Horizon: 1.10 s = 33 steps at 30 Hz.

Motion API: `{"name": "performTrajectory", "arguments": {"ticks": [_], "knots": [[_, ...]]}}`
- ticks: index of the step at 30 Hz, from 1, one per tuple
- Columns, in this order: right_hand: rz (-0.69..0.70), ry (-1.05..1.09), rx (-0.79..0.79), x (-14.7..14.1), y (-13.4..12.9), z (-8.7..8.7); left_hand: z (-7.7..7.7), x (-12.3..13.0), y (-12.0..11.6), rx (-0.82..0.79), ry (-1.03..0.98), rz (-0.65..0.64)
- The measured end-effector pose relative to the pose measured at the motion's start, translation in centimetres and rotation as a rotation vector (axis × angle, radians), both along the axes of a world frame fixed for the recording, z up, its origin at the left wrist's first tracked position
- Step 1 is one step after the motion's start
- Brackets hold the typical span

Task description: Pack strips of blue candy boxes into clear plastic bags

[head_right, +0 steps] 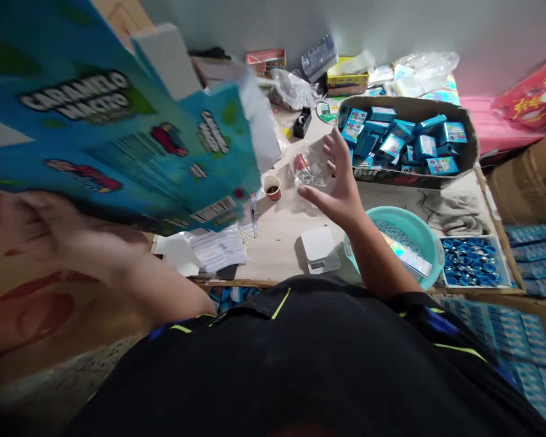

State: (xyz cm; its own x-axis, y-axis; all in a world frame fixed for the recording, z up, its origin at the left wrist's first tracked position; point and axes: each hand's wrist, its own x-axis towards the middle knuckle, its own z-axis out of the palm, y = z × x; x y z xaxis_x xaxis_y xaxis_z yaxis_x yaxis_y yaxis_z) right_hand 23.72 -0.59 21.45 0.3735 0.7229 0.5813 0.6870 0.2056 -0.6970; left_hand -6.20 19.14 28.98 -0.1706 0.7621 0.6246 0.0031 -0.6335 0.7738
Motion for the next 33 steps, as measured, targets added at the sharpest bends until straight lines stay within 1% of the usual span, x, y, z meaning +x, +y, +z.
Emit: {"name": "performTrajectory", "arguments": {"ticks": [1,2,3,5,7,9,12,14,16,18,21,24,26,28,30,33], "knots": [[0.052,0.026,0.006,0.2,0.7,0.5,-0.2,0.4,-0.3,0.087,-0.055,-0.020],[0.095,0.060,0.009,0.4,1.3,0.9,-0.4,0.9,-0.7,0.139,-0.102,-0.056],[0.127,0.099,0.010,0.4,1.9,1.1,-0.6,1.3,-1.0,0.146,-0.132,-0.108],[0.170,0.180,-0.006,0.2,2.9,1.2,-1.1,1.8,-1.4,0.076,-0.159,-0.221],[0.214,0.266,-0.046,-0.3,3.5,1.0,-1.6,1.9,-1.4,0.007,-0.202,-0.297],[0.306,0.379,-0.090,-1.1,3.7,0.7,-2.3,1.6,-1.1,-0.052,-0.224,-0.357],[0.482,0.576,-0.126,-2.1,3.5,0.0,-3.4,0.6,-0.3,-0.126,-0.170,-0.380],[0.534,0.660,-0.145,-2.5,3.2,-0.3,-4.1,-0.4,0.4,-0.159,-0.137,-0.353],[0.503,0.678,-0.140,-2.7,3.0,-0.4,-4.4,-1.6,1.0,-0.166,-0.142,-0.299],[0.434,0.653,-0.109,-3.0,2.8,-0.2,-4.4,-2.8,1.1,-0.159,-0.142,-0.261],[0.367,0.589,-0.101,-3.7,2.5,0.3,-3.6,-4.0,0.5,-0.162,-0.089,-0.249],[0.327,0.505,-0.134,-4.9,2.2,0.7,-2.7,-4.7,-0.6,-0.170,-0.075,-0.240],[0.305,0.455,-0.162,-5.6,2.0,0.8,-2.4,-5.0,-1.1,-0.183,-0.080,-0.238],[0.289,0.420,-0.185,-6.1,1.9,1.1,-2.5,-5.5,-1.2,-0.188,-0.080,-0.235],[0.270,0.362,-0.176,-6.4,1.8,1.5,-2.8,-5.8,-1.1,-0.203,-0.087,-0.243],[0.297,0.178,-0.139,-6.8,1.7,2.7,-3.5,-6.2,-0.6,-0.238,-0.076,-0.268]]}}
